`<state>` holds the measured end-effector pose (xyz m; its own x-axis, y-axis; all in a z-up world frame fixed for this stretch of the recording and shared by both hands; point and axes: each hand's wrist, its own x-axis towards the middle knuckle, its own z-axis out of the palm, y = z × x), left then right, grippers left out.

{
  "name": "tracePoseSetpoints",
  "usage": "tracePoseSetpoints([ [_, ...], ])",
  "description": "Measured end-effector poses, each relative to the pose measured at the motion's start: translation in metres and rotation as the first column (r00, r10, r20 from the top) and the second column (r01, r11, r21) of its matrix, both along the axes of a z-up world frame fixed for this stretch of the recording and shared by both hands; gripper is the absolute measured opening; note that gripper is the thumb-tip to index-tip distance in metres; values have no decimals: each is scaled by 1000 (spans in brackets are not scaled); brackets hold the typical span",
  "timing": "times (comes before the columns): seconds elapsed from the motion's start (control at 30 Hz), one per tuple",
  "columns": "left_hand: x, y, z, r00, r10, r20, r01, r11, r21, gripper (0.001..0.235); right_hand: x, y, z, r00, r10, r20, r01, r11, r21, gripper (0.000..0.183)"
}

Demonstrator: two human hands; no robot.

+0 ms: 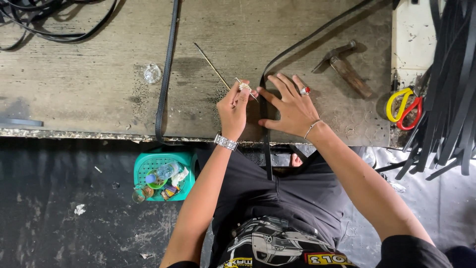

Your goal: The person is hammering metal rivets into a long leather strap on a workbench to secure them.

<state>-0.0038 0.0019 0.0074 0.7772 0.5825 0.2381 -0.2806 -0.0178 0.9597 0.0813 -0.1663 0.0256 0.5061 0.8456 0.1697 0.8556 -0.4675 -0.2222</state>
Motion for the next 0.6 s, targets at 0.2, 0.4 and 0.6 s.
tracePoseSetpoints([
  [0.2,-4,-3,6,996,-56,-65,69,973,220,23,0,-10,1,1000,8,-14,-8,1000,-9,89],
  [0.4,-1,3,-19,996,-52,-69,73,937,343,23,-3,-11,7,1000,-8,-25,8,1000,-28,84],
  [0.6,3,-4,-4,998,-65,-16,66,936,347,22,-3,-11,3,1000,-27,-14,26,995,-99,81],
])
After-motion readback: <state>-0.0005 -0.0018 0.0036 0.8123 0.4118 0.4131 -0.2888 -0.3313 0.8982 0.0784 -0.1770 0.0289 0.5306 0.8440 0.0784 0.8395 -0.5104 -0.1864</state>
